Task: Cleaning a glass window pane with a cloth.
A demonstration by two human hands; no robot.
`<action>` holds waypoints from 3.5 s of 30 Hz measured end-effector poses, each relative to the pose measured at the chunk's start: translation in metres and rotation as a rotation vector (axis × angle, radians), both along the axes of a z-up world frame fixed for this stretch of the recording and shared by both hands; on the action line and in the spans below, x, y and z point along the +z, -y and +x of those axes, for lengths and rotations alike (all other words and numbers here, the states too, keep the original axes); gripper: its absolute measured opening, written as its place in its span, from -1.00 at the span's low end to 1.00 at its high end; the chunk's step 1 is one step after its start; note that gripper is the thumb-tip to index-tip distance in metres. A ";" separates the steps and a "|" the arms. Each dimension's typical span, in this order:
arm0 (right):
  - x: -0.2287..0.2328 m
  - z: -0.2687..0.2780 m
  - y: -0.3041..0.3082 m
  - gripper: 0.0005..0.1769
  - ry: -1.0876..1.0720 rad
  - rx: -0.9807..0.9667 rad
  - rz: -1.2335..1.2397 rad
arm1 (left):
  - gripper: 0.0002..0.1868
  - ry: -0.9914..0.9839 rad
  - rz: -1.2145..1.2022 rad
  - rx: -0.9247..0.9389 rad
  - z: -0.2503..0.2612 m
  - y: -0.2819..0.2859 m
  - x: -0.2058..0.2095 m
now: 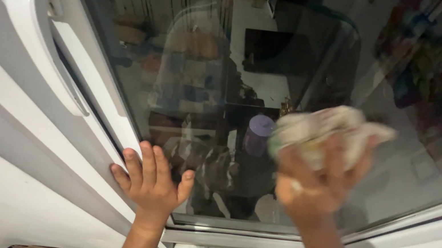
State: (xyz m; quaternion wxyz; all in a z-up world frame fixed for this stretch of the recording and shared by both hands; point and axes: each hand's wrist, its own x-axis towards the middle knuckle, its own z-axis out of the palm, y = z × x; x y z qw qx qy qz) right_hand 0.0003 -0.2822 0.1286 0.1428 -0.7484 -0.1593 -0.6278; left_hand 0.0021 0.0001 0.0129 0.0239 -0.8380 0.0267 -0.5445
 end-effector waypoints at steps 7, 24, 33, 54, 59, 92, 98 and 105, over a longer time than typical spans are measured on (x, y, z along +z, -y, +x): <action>-0.070 -0.003 0.045 -0.64 0.020 0.058 0.002 | -0.16 0.028 -0.007 -0.017 0.001 0.002 0.005; -0.032 -0.008 0.072 -0.66 0.173 0.034 -0.097 | -0.19 0.242 -0.038 -0.378 0.009 0.120 0.027; 0.030 0.005 0.130 -0.49 0.053 0.069 0.139 | -0.12 0.067 -0.012 -0.217 0.004 0.127 0.017; 0.022 -0.019 0.131 -0.47 0.031 0.087 -0.004 | -0.13 0.071 -0.061 -0.199 -0.001 0.135 0.014; -0.076 -0.007 0.150 -0.53 0.158 -0.002 -0.193 | -0.18 0.351 -0.002 -0.258 0.011 0.134 0.027; 0.015 -0.015 0.124 -0.35 -0.039 0.072 0.006 | -0.14 0.066 -0.026 -0.226 0.002 0.125 0.010; -0.016 -0.013 0.151 -0.87 0.032 -0.072 0.077 | -0.13 0.088 -0.021 -0.222 0.004 0.125 0.012; 0.046 -0.014 0.177 -0.32 0.078 0.046 0.071 | -0.13 0.077 -0.013 -0.191 0.008 0.123 0.007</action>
